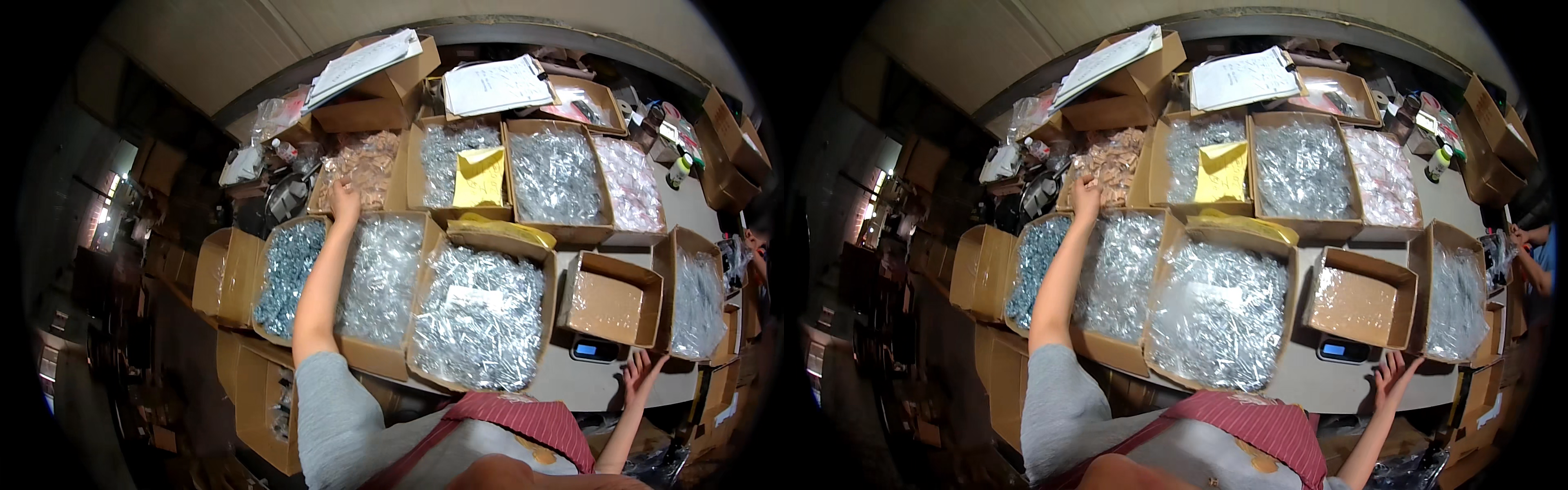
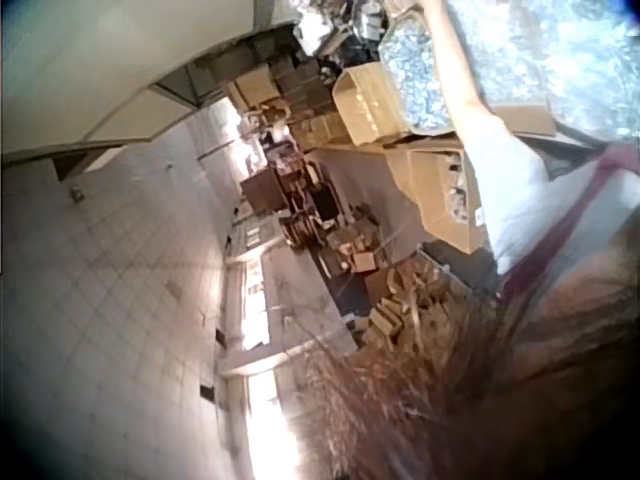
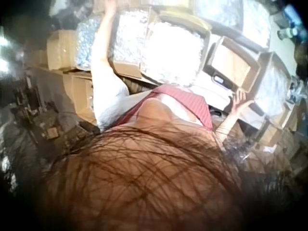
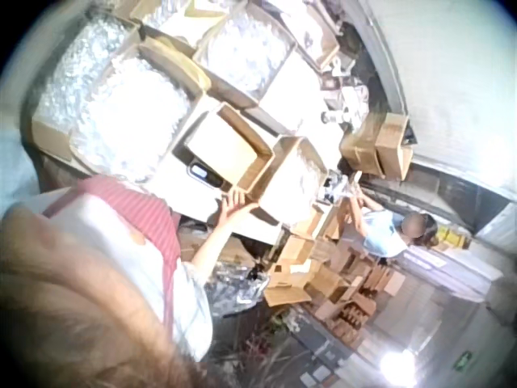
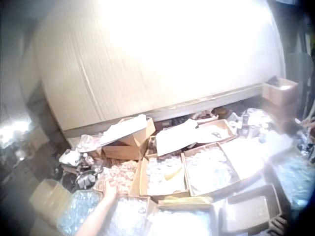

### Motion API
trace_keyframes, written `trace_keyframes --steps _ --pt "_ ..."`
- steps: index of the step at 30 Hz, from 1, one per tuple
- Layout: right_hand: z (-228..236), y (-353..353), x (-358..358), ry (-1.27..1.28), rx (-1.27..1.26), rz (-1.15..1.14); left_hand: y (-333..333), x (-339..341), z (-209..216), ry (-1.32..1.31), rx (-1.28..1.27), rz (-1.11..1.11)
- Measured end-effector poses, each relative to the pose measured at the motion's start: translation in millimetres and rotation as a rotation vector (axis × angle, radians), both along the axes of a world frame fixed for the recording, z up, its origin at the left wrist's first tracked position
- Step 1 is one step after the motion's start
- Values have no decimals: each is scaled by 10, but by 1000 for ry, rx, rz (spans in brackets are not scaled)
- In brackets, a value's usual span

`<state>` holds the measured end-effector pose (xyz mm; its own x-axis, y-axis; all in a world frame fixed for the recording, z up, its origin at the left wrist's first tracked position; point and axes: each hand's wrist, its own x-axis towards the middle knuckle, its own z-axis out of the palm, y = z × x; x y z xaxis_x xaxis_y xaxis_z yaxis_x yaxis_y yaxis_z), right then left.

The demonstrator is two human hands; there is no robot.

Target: The person moves through a warehouse area filled with cardboard boxes, then stands at a table to pack small items wrapped in plastic into cardboard boxes. The person uses a handheld scanner to scan items and a digital scale to weigh them before placing them into the boxes.

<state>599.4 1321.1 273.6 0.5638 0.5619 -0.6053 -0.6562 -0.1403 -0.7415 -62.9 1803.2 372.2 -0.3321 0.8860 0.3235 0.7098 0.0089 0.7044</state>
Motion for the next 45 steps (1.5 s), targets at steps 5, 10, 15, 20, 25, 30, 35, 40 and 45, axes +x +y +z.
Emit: trace_keyframes --steps 5,10,15,20,25,30,35,40,45 --pt "-810 -350 -230 -359 32 -226 571 -218 -100 673 127 -229" --pt "-780 -201 -395 -554 -99 -255 893 36 -61 1018 65 -400" --pt "-744 -80 -418 -713 -278 -213 1104 -139 -39 608 448 -470" --pt "-789 -163 -353 -704 -279 -250 1089 -276 56 -329 326 -290" --pt "-875 -88 -341 -717 -323 -282 1321 -355 196 -1066 -2 -412" --pt "-892 -122 -308 -762 -275 -288 1526 941 34 -196 -162 -458" --pt "-807 -5 -423 -818 -319 -271 2059 1369 -485 352 -244 -310" --pt "-837 -166 -416 -771 -300 -327 2116 1655 -522 187 -174 -117" --pt "-668 29 -532 -825 -392 -341 2181 1287 -462 11 -134 -126"
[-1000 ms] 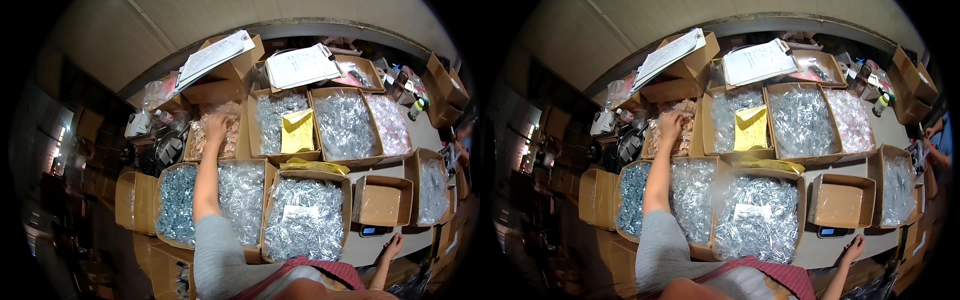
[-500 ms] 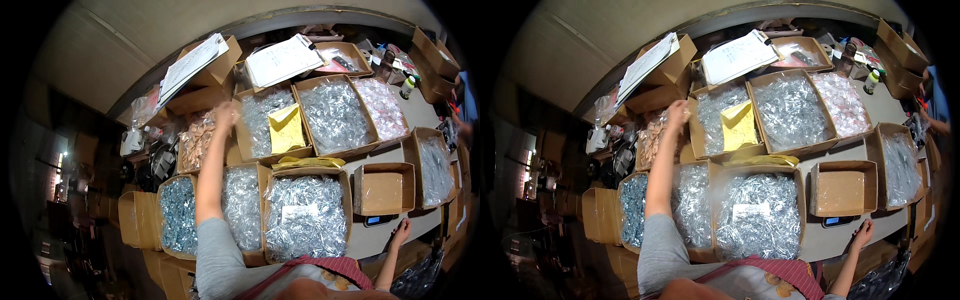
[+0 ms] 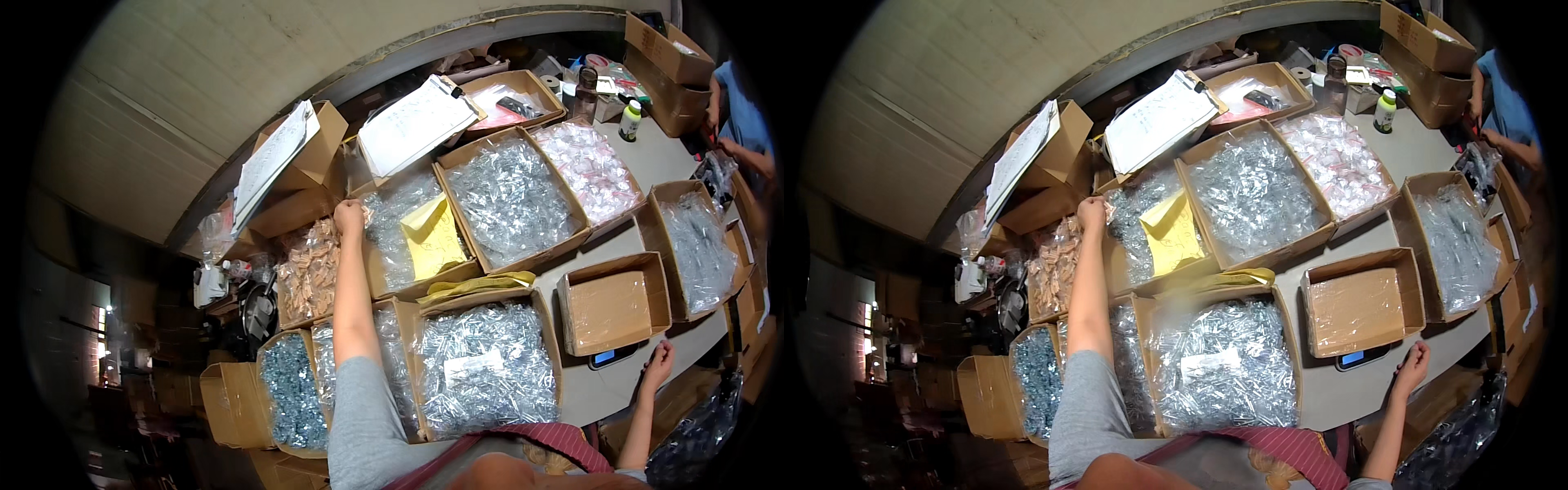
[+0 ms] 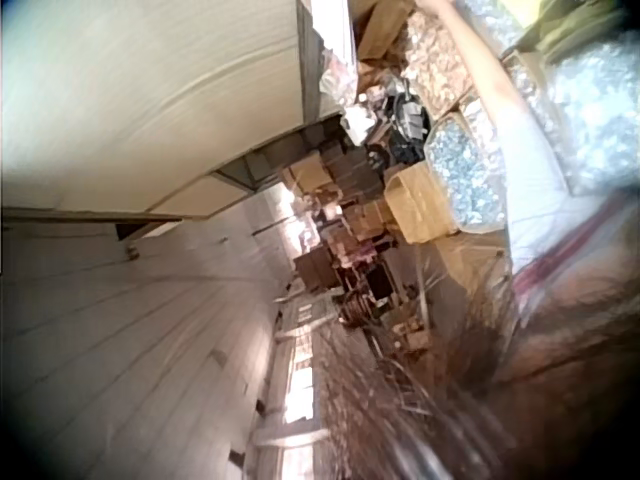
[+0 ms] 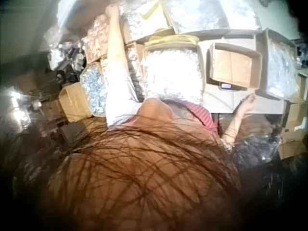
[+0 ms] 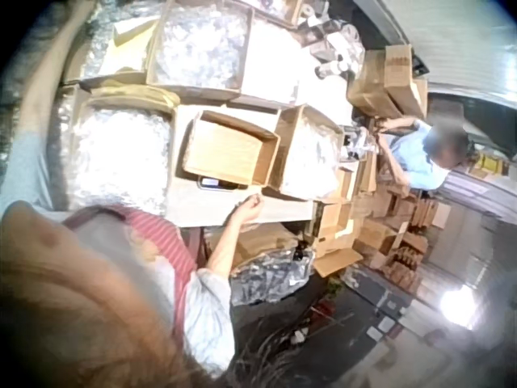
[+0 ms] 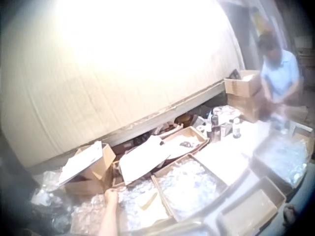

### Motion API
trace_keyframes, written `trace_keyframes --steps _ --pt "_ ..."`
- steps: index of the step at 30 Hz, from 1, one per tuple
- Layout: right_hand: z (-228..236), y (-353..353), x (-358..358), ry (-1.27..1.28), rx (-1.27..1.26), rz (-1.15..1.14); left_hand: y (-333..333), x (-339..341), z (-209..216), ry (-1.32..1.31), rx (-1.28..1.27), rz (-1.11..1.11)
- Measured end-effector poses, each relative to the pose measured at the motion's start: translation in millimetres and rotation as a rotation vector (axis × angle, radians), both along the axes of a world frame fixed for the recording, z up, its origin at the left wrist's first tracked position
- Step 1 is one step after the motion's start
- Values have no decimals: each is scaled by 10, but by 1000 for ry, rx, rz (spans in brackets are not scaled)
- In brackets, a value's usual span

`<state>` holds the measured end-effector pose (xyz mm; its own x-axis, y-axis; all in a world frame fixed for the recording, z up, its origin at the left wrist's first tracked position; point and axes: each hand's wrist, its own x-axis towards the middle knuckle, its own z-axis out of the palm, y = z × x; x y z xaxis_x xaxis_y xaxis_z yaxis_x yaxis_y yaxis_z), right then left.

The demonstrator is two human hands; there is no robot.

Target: The person moves through a warehouse area filled with cardboard boxes, then stands at a table to pack small items wrapped in plastic into cardboard boxes. The person uses a handheld scanner to scan items and a digital scale to weigh them before placing them into the boxes.

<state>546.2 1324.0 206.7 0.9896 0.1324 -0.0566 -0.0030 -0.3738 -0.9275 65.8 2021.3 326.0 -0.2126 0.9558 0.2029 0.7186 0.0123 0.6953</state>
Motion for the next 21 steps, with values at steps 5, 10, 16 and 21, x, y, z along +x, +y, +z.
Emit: trace_keyframes --steps 5,10,16,21 --pt "-67 -87 43 -18 34 -21 -54 297 145 84 2 -20" --pt "-92 -22 70 1 62 -25 37 194 64 244 4 86" --pt "-7 4 17 -35 52 -49 -186 381 243 -65 208 -131" --pt "-26 23 -13 -50 67 -85 -322 548 519 -941 -15 -480"
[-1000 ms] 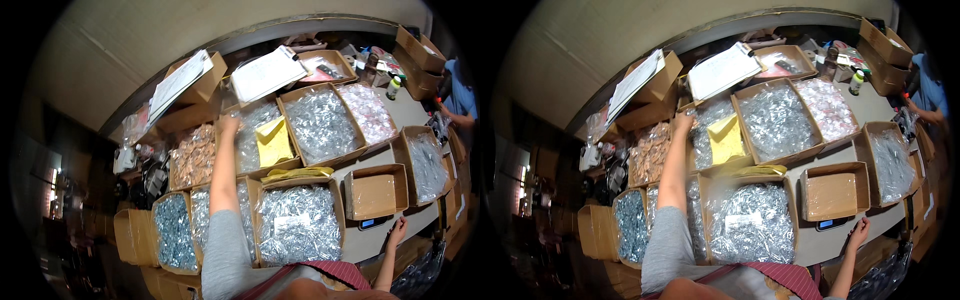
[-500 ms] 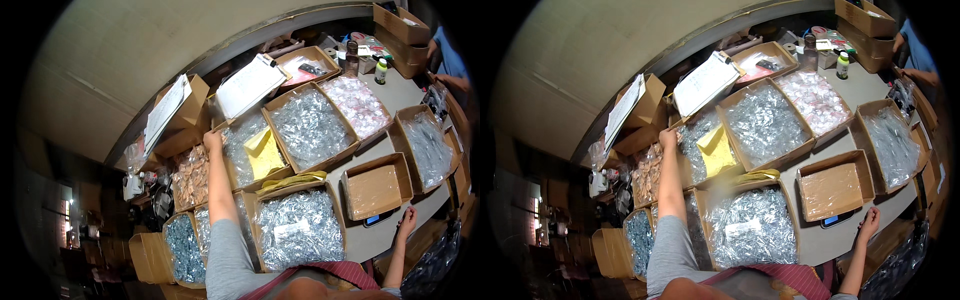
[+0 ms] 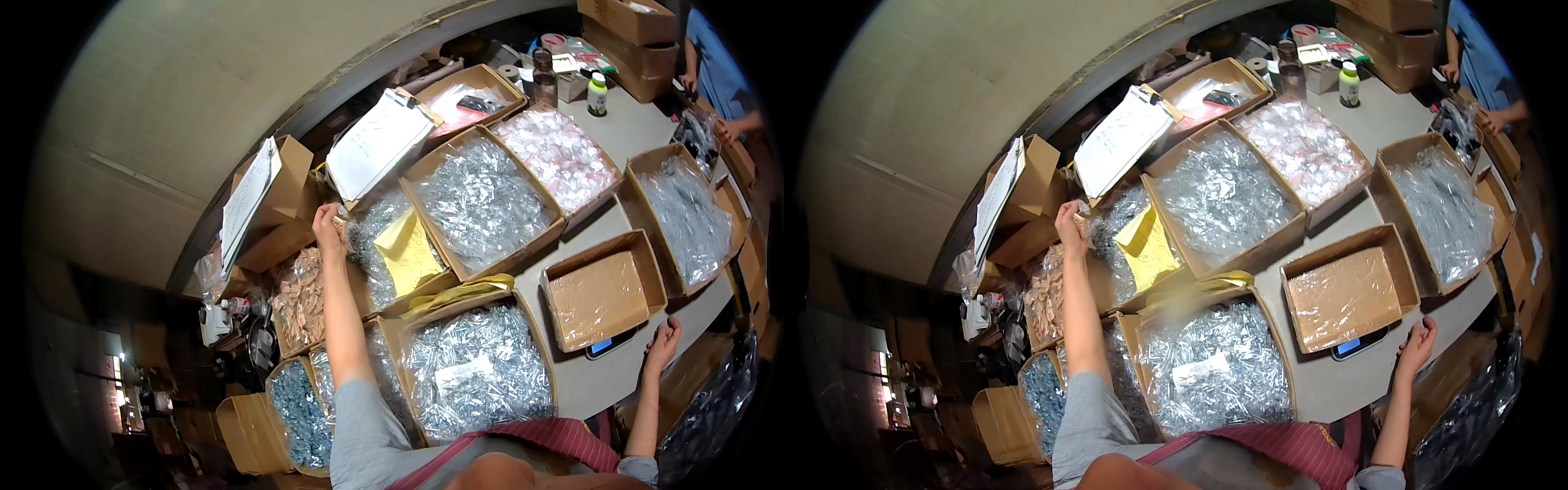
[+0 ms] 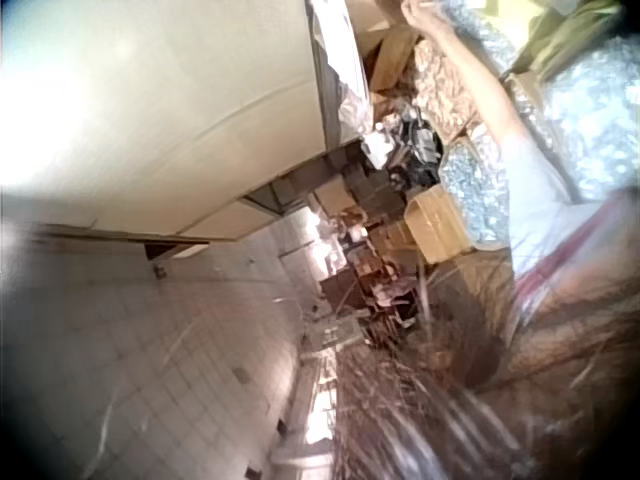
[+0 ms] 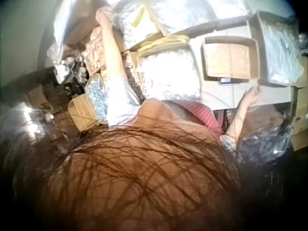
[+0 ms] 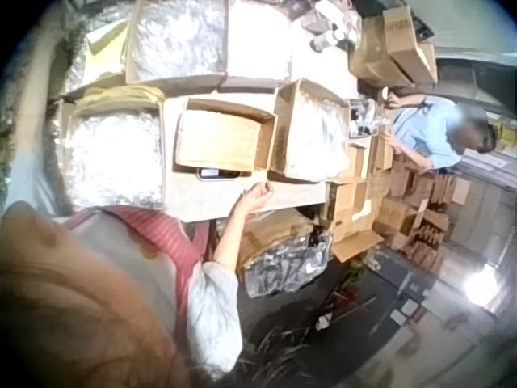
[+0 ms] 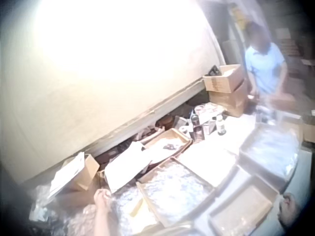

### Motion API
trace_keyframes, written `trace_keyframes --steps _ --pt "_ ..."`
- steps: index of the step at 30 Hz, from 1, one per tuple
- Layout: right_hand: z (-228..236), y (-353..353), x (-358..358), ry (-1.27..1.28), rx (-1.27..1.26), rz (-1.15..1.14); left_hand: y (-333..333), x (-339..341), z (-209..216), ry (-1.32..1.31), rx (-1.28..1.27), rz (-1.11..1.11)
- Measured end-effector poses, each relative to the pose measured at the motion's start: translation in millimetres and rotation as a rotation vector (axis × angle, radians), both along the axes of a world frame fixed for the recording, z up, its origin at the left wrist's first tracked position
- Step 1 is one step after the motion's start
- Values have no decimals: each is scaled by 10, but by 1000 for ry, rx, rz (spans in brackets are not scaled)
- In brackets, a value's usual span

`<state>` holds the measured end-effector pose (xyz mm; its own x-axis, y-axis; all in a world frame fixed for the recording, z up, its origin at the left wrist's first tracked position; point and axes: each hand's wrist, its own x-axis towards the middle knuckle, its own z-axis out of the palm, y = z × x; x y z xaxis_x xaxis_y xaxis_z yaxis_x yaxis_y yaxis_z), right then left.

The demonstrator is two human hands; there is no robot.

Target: The person moves through a warehouse area filled with cardboard boxes, then stands at a table to pack small items wrapped in plastic into cardboard boxes. The person uses a handheld scanner to scan items and a digital scale to weigh them before placing them into the boxes.

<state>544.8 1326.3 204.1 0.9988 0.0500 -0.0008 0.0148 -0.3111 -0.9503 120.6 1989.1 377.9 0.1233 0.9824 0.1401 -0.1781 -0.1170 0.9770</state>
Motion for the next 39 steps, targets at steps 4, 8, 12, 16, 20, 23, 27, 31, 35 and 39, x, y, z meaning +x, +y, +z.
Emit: trace_keyframes --steps 4,8,12,16,20,23,27,31,35,39 --pt "27 -55 -3 10 -33 -1 -530 665 533 97 -96 -228" --pt "26 -9 21 28 -7 25 -493 1382 278 331 -127 -407" --pt "61 -27 4 33 27 26 -444 1909 167 1008 -105 -445" --pt "76 9 -14 48 35 46 -344 1953 -142 1491 467 -171" --pt "91 -22 -11 62 45 56 -553 1934 58 1174 369 -175" --pt "130 -23 -26 67 53 73 -820 1849 349 774 128 -168" --pt "111 -37 -11 102 65 139 -1244 1871 596 194 -109 -399" --pt "113 -145 41 131 1 226 -2413 2359 694 393 -225 -669" --pt "224 -231 200 265 56 517 -3465 2828 283 852 14 -961" --pt "552 -357 626 340 238 644 -3580 3546 455 1266 342 -1062"
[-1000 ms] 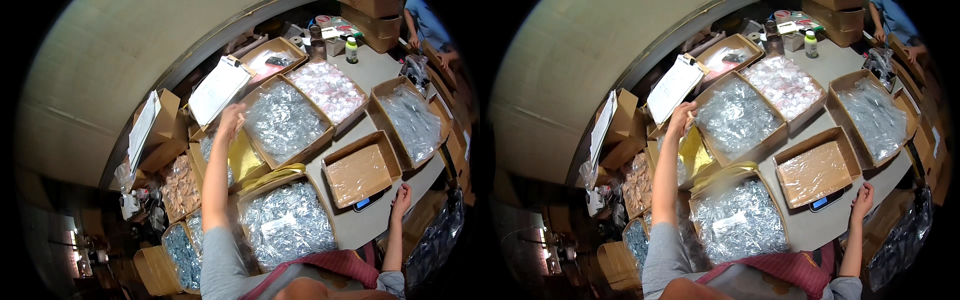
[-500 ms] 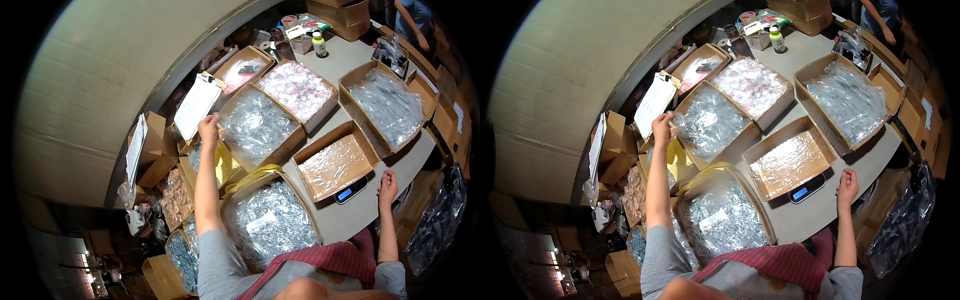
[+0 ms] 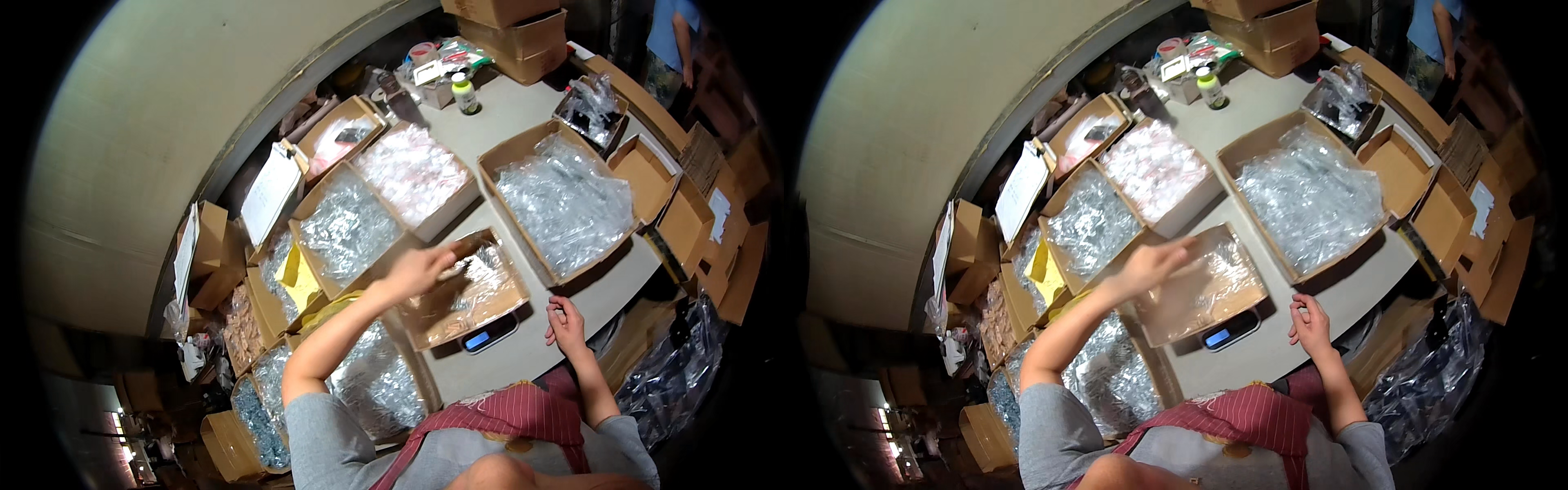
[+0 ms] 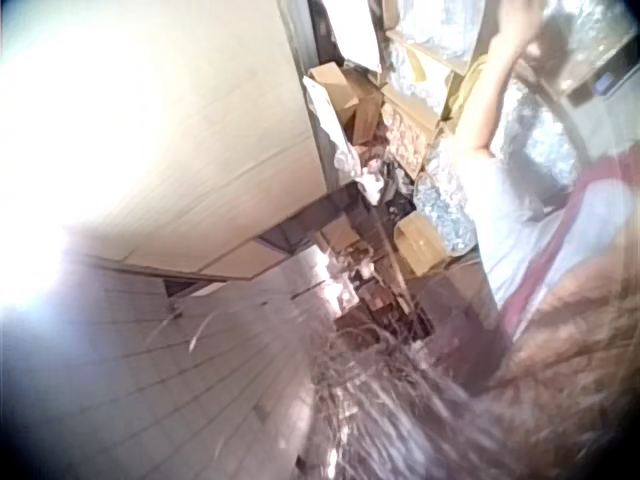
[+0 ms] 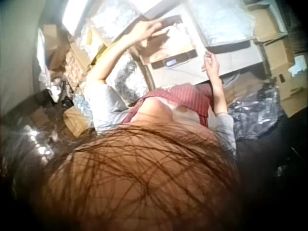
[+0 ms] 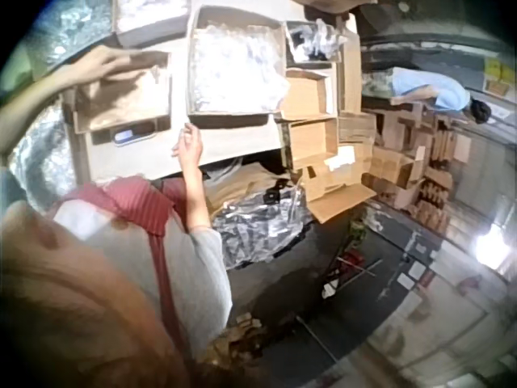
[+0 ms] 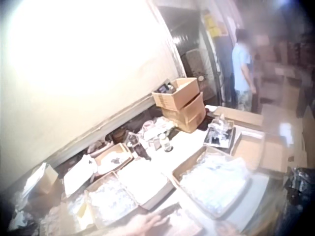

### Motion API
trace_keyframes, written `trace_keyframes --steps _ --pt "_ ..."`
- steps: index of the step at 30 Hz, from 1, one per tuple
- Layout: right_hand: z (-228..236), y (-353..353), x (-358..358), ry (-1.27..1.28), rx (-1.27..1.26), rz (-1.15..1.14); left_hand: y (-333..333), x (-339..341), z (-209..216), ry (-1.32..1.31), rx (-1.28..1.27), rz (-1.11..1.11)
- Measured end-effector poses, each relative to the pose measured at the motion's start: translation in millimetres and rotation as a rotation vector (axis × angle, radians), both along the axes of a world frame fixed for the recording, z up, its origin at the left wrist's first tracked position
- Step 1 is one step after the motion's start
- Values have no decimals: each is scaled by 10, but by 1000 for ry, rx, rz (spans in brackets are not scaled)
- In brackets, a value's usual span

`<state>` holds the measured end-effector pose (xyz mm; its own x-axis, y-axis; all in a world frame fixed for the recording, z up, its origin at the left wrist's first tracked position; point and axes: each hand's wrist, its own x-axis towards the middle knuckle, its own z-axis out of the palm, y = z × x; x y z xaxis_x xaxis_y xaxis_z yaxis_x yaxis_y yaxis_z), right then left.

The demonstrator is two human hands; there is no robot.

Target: The person moves through a warehouse area filled with cardboard boxes, then stands at a table to pack small items wrapped in plastic into cardboard boxes. The person uses a handheld scanner to scan items and a digital scale to weigh them before placing them into the boxes.

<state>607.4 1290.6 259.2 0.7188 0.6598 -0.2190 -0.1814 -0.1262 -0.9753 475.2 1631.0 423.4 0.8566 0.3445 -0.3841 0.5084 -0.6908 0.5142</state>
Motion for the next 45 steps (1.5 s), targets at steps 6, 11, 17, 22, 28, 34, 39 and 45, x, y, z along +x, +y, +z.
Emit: trace_keyframes --steps 6,11,17,22,28,34,39,45 --pt "-115 -351 966 -344 -56 -177 1366 622 -541 -393 810 310" --pt "846 -413 1651 -634 1 -274 1752 922 -940 -262 753 445" --pt "1276 272 2380 -613 77 -212 1504 765 -712 -645 222 712" --pt "1303 1210 2866 -1135 -245 28 558 590 -208 -544 -19 635" --pt "1089 1683 3050 -1225 -320 90 -587 -50 -301 -187 -136 -38" --pt "1467 1453 2878 -406 112 39 -1061 -665 -417 -246 -41 277" --pt "1847 1504 2159 -119 250 149 -1422 -1116 -215 -550 -187 684" --pt "1866 1509 701 -77 222 601 -1652 -1570 114 -514 -185 641"
